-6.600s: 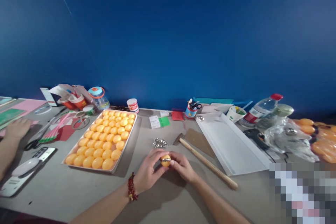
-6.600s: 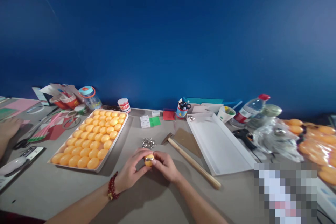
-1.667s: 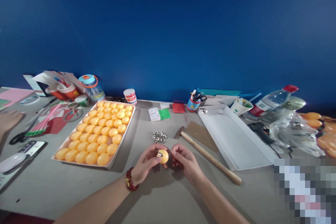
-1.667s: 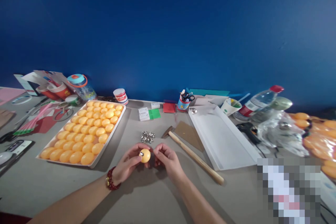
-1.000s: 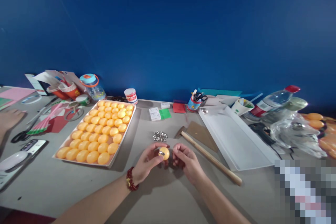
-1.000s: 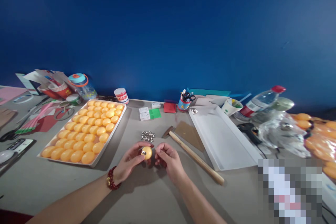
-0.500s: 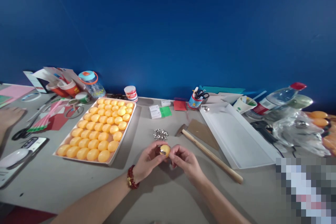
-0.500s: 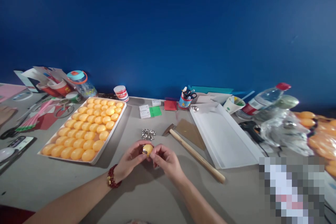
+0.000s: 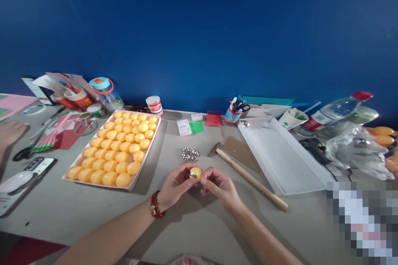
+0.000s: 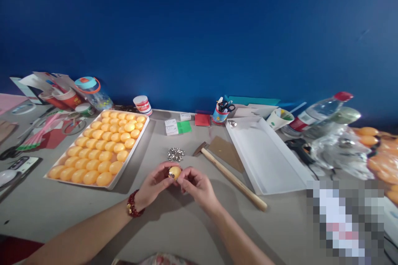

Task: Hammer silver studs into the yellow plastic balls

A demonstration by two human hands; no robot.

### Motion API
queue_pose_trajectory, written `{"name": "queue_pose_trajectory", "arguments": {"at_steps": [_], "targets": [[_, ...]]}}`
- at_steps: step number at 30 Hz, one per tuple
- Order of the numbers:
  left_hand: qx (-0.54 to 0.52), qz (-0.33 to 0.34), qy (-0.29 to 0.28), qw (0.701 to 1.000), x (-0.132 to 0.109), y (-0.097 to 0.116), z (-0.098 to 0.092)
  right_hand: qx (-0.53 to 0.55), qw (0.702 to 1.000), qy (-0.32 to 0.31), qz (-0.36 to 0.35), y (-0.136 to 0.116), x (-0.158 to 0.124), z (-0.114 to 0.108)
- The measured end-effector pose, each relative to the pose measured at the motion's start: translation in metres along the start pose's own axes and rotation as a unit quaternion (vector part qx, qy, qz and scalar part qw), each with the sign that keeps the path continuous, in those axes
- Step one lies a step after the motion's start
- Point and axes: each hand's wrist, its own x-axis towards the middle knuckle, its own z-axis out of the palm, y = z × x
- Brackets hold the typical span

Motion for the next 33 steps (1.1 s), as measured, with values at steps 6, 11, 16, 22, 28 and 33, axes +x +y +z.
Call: {"name": "queue_pose_trajectory", "arguments": {"at_steps": [6,11,16,22,28,33], "targets": [[-0.003,-0.005,-0.004,1.000,0.0005,-0.0014,-0.0009,0.008,1.000,-0.003,0.005,-0.0028,-0.0008,0.0008],[-0.003,-0.011,0.007,1.000,0.0012,-0.0009,-0.0003,0.009,1.000,-0.004,0.007,-0.0015,-0.0011,0.0003],[-0.008,-0.015,0.007,1.000,0.0010,-0.0013,-0.0002,0.012,1.000,-0.002,0.011,-0.0018,-0.0005,0.0007],[-0.006,-0.012,0.010,1.000,0.0009,-0.0035,-0.0010,0.026,1.000,-0.003,0.013,-0.0029,-0.0001,0.0030],[0.003,-0.012,0.013,1.000,0.0006,-0.0049,-0.0021,0.020,1.000,0.010,0.014,-0.0028,0.0001,0.0041],[0.009,-0.015,0.019,1.000,0.0006,-0.0041,-0.0017,0.011,1.000,0.002,0.019,-0.0038,0.0007,0.0038]]}}
